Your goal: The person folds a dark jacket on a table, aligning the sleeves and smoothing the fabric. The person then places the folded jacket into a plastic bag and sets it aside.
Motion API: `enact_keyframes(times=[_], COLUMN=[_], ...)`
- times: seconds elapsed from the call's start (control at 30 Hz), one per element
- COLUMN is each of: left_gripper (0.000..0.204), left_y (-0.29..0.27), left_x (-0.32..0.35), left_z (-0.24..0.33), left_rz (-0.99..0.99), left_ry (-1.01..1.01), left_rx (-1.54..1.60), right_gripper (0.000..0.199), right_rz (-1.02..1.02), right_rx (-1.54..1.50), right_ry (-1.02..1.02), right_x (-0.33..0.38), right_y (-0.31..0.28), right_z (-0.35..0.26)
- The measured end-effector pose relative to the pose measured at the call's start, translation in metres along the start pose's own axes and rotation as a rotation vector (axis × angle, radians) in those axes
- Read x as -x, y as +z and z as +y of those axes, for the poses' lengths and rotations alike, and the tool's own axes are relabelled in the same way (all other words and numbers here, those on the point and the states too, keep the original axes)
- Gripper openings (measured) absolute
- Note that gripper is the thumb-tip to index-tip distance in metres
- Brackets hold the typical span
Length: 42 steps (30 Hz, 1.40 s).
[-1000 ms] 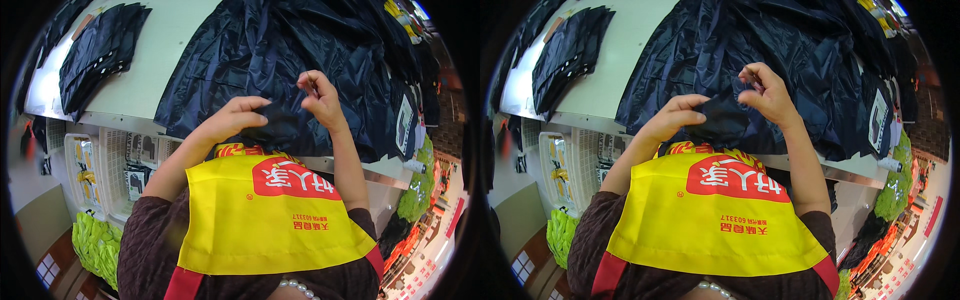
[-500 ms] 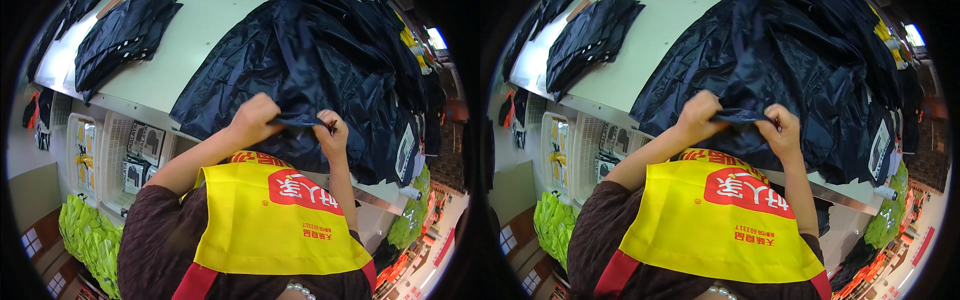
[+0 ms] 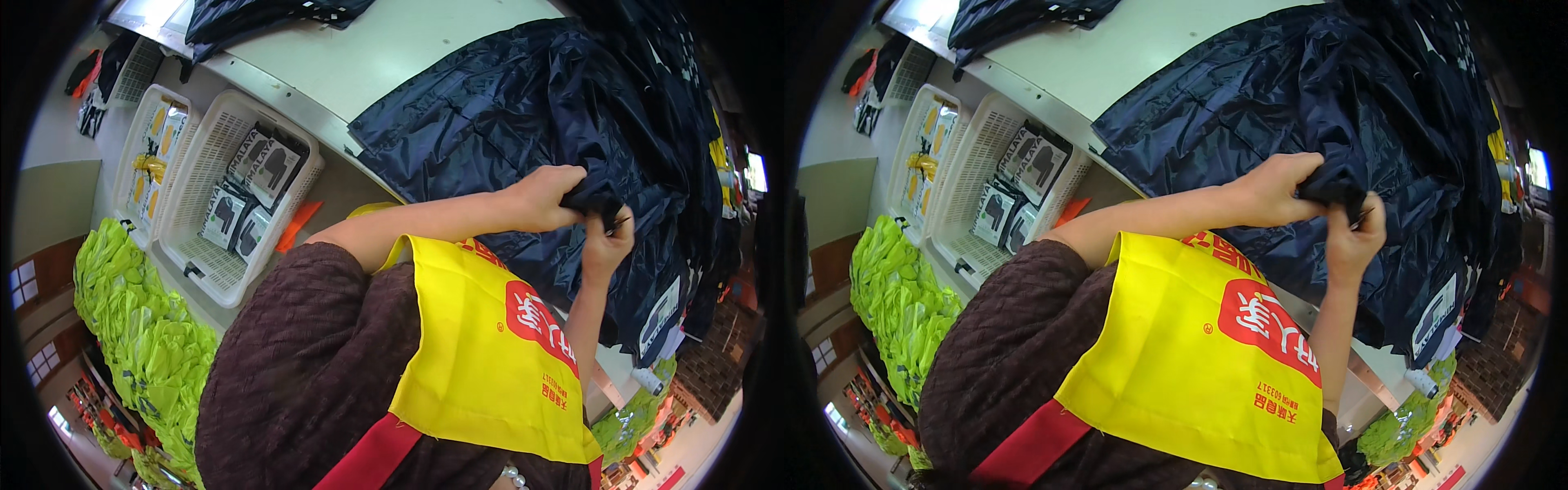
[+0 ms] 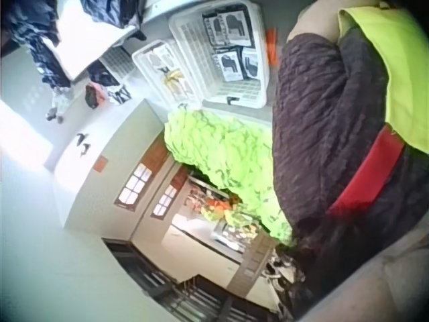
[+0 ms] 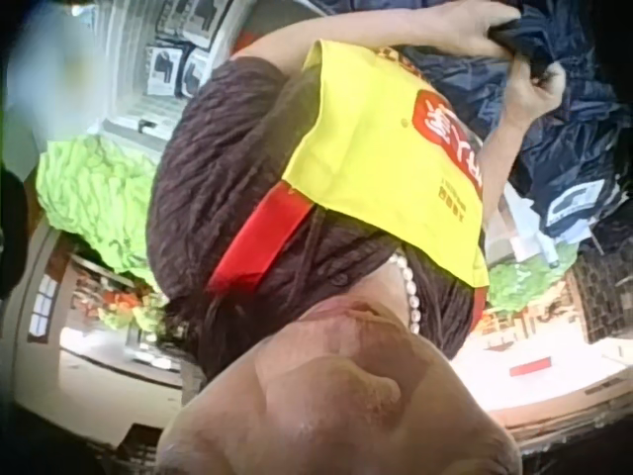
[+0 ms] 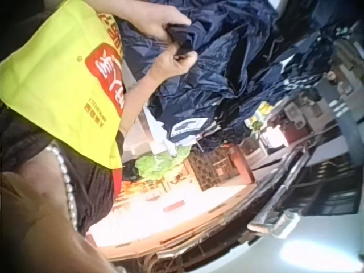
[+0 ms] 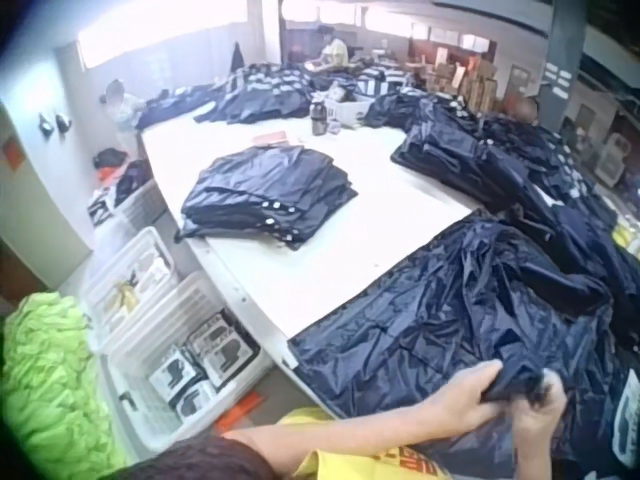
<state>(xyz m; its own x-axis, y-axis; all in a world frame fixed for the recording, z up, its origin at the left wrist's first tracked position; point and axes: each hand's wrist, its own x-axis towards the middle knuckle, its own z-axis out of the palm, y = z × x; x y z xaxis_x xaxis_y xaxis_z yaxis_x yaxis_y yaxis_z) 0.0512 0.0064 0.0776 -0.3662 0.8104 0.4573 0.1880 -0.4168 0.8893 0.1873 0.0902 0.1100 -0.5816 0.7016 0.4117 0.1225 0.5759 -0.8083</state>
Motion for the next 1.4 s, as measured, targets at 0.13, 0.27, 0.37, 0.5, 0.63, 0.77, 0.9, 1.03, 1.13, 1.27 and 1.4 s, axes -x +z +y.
enact_keyframes(times=[0.13, 0.27, 0.37, 0.5, 0.63, 0.77, 0.9, 1.03, 1.13, 1.27, 1.4], left_gripper=[0.022, 0.015, 0.016, 0.022, 0.026, 0.017, 0.021, 0.037, 0.047, 0.037, 0.029], left_y=[-0.025, -0.053, -0.044, -0.017, -0.024, -0.077, -0.041, -0.079, -0.135, -0.158, -0.165], left_x=[0.005, 0.004, 0.018, 0.049, 0.058, 0.056, 0.102, 0.149, 0.192, 0.193, 0.172], left_z=[-0.010, -0.055, -0.063, -0.012, -0.008, -0.008, -0.001, 0.025, -0.001, -0.018, -0.014], left_rz=[0.278, 0.743, 0.673, 0.375, 0.305, 0.540, 0.194, 0.433, 0.707, 0.620, 0.418], left_ry=[0.292, -0.170, -0.257, -0.225, -0.121, 0.134, -0.033, -0.384, -0.529, -0.948, -1.049], left_rx=[-0.227, -0.253, -0.251, 0.091, -0.027, -0.549, -0.435, -0.569, -0.910, -0.718, -0.602], right_gripper=[0.018, 0.025, 0.022, 0.015, 0.015, 0.015, 0.015, 0.017, 0.028, 0.030, 0.025], right_rz=[-0.106, -0.111, -0.072, -0.016, -0.080, -0.003, 0.010, -0.702, -0.950, -0.800, -0.877], right_rx=[-0.109, 0.453, 0.502, 0.229, -0.841, 0.353, 0.418, 0.657, 0.541, 0.118, -0.174], right_ry=[0.011, -0.276, -0.243, 0.007, 0.748, -0.198, -0.001, 0.340, 0.518, 0.591, 0.622], right_x=[0.028, 0.018, 0.018, 0.019, 0.022, 0.014, 0.021, 0.037, 0.041, 0.039, 0.033], right_y=[0.013, 0.033, 0.046, 0.038, 0.044, 0.028, 0.019, -0.044, -0.079, -0.051, 0.017], right_z=[-0.002, -0.005, -0.005, 0.008, -0.041, 0.014, 0.031, 0.045, 0.040, 0.012, -0.017])
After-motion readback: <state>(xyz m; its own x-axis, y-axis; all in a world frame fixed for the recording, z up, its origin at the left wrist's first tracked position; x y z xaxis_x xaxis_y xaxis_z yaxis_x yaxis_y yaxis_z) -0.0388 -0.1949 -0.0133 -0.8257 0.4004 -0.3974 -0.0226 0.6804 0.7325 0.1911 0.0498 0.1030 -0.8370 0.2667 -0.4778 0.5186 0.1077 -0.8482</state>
